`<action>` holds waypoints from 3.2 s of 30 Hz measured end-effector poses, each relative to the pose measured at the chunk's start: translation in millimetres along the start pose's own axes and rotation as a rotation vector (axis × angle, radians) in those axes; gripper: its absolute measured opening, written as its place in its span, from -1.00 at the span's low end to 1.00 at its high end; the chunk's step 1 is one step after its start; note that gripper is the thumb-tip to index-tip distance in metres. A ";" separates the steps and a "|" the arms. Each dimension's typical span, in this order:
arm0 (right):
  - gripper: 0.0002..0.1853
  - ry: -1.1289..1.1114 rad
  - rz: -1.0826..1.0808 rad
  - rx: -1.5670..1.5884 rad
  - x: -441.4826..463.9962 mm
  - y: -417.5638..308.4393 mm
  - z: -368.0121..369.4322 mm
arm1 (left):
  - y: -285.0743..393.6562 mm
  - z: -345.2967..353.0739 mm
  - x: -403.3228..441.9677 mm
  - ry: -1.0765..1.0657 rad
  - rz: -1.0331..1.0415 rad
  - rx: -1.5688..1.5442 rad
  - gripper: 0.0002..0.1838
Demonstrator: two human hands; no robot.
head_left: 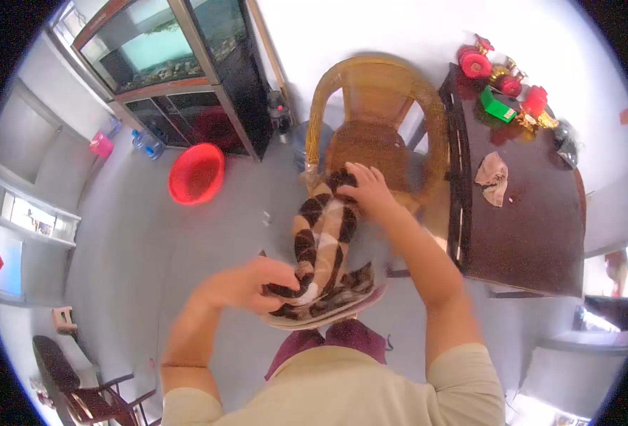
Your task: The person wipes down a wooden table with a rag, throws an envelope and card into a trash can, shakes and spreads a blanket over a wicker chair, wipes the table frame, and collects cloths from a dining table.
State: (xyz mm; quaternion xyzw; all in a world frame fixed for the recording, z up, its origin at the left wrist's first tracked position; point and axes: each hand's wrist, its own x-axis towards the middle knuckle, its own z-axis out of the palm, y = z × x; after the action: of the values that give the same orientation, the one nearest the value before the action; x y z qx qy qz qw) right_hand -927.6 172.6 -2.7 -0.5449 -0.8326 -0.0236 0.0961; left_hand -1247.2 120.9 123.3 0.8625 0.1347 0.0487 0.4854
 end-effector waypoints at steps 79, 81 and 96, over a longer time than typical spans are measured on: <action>-0.74 0.806 0.506 0.960 2.3 225.2 -144.8 | 44.8 -246.6 385.9 0.889 0.616 1.305 -0.59; -0.71 0.831 0.589 0.909 28.4 243.9 -149.9 | 37.7 -272.8 419.2 0.925 0.654 1.368 -0.57; -0.78 1.033 0.893 0.574 166.5 393.7 -49.5 | -198.1 -380.4 592.6 0.729 0.405 0.949 -0.58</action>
State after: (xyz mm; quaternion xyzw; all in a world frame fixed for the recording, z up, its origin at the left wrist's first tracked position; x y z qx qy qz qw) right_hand -626.4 475.2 51.0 -0.7047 -0.3536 -0.0170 0.6149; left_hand -797.2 697.6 126.5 0.9204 0.1323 0.3652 -0.0458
